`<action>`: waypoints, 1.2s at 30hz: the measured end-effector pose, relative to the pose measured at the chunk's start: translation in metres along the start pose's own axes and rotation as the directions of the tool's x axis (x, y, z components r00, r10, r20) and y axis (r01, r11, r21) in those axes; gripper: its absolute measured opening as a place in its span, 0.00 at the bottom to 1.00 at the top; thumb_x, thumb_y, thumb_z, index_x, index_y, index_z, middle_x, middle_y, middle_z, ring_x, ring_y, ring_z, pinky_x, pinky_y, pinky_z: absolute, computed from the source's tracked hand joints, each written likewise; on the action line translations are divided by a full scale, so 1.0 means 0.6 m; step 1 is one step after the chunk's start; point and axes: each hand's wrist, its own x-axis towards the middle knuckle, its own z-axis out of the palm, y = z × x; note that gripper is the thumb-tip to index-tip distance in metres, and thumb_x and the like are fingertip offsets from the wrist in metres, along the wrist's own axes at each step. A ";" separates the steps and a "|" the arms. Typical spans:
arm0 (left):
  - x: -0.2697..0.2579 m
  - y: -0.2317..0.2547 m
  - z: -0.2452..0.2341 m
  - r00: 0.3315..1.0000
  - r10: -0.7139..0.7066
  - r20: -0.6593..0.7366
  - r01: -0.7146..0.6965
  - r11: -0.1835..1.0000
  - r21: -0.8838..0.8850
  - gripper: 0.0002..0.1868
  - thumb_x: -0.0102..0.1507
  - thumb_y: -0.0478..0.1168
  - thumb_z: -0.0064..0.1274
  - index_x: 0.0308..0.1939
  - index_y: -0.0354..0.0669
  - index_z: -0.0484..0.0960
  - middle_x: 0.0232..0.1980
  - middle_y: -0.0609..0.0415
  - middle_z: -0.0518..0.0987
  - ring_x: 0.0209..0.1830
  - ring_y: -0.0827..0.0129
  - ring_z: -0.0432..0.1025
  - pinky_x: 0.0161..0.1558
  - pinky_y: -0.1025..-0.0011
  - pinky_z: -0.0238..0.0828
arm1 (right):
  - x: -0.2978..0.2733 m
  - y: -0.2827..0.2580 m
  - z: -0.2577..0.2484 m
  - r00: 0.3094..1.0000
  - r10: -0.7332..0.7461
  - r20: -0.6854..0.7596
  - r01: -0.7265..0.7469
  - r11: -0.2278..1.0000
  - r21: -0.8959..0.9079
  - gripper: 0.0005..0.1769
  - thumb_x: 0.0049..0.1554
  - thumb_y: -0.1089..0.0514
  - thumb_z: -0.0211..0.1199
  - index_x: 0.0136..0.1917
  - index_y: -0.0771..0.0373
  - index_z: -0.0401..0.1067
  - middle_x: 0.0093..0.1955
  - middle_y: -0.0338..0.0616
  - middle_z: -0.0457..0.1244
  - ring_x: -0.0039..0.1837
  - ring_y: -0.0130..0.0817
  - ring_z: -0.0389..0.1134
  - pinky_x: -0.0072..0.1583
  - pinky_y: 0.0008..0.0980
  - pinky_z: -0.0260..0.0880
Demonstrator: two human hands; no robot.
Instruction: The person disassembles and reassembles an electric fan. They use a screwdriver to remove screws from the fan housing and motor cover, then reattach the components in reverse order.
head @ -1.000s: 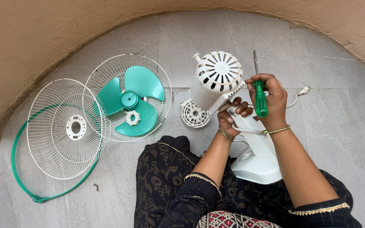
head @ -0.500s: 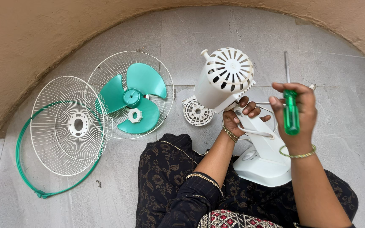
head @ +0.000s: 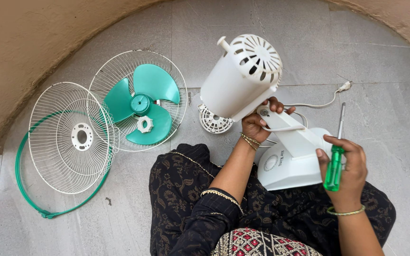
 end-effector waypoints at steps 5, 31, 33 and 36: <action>0.006 0.008 -0.010 0.969 0.156 -0.191 -0.114 0.970 0.213 0.32 0.42 0.23 0.46 0.50 0.46 0.77 0.45 0.50 0.76 0.55 0.57 0.71 0.76 0.40 0.57 | 0.010 0.016 0.043 0.999 -0.047 -0.001 0.046 0.995 0.091 0.22 0.58 0.60 0.72 0.62 0.62 0.66 0.61 0.45 0.68 0.64 0.43 0.69 0.65 0.40 0.71; -0.001 0.047 0.065 0.892 0.380 -0.246 -0.217 0.835 0.505 0.32 0.47 0.19 0.42 0.53 0.49 0.72 0.51 0.50 0.74 0.64 0.55 0.66 0.74 0.46 0.62 | 0.005 0.539 0.315 0.704 0.602 0.377 -0.280 0.722 -0.632 0.28 0.58 0.53 0.59 0.70 0.60 0.62 0.73 0.68 0.56 0.68 0.63 0.60 0.58 0.59 0.67; -0.012 0.052 0.090 0.890 0.400 -0.217 -0.250 0.828 0.502 0.32 0.47 0.19 0.42 0.52 0.50 0.72 0.51 0.51 0.74 0.65 0.56 0.66 0.75 0.46 0.61 | 0.011 0.522 0.321 0.732 0.570 0.373 -0.237 0.727 -0.644 0.35 0.54 0.52 0.60 0.72 0.60 0.59 0.74 0.75 0.50 0.68 0.69 0.58 0.56 0.62 0.66; -0.027 0.053 0.128 0.880 0.431 -0.201 -0.286 0.816 0.502 0.32 0.48 0.18 0.43 0.52 0.51 0.72 0.52 0.52 0.73 0.65 0.57 0.66 0.76 0.45 0.60 | 0.025 0.475 0.313 0.789 0.499 0.360 -0.183 0.749 -0.637 0.41 0.53 0.49 0.61 0.77 0.57 0.56 0.76 0.76 0.48 0.71 0.72 0.57 0.58 0.63 0.65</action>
